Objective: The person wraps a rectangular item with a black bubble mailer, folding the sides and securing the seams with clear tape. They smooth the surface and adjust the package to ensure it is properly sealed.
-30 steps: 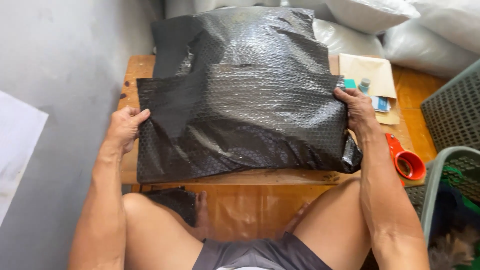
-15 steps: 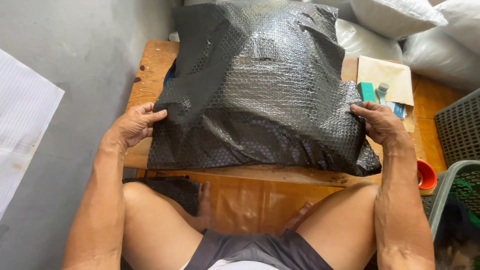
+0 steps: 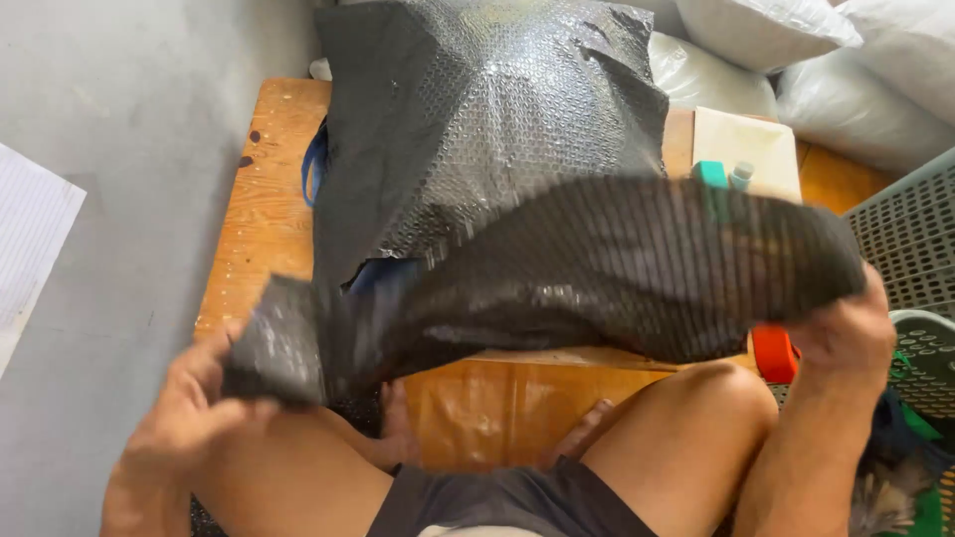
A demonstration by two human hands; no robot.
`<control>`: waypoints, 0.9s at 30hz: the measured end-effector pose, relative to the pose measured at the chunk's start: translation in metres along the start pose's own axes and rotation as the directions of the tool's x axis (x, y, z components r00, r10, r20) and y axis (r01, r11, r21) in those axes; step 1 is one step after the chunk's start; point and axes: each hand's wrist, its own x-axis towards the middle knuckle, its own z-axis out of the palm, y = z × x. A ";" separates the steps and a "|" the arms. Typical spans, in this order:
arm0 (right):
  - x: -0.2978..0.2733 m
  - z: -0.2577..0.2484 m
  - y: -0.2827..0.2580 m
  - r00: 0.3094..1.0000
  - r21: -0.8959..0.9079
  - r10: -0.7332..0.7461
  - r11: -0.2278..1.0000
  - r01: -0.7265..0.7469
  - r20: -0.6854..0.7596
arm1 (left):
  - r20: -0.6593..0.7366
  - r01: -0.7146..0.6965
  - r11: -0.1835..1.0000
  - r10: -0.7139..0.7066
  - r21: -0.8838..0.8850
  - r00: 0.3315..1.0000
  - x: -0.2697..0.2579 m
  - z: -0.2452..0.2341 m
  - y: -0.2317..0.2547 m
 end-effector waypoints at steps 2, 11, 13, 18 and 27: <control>-0.022 -0.009 -0.003 0.939 0.027 0.018 0.999 -0.029 0.343 | 0.420 -0.017 0.931 -0.149 0.365 0.895 -0.030 -0.021 -0.009; -0.020 0.096 -0.003 0.939 -0.517 0.073 0.848 0.119 0.336 | -0.369 0.560 0.742 -0.436 0.369 0.821 0.002 0.042 0.002; -0.012 0.135 0.022 0.890 -0.721 -0.006 0.584 0.373 0.456 | -0.346 0.533 0.643 -0.406 0.550 0.846 0.013 0.038 -0.023; -0.013 0.166 0.112 0.640 -0.605 0.107 -0.238 0.760 0.761 | -0.359 0.526 0.405 -0.420 0.748 0.834 0.042 0.012 -0.116; -0.011 0.152 0.193 0.663 -0.605 0.001 -0.407 0.684 0.749 | -0.446 0.554 0.460 -0.328 0.694 0.833 0.034 0.031 -0.106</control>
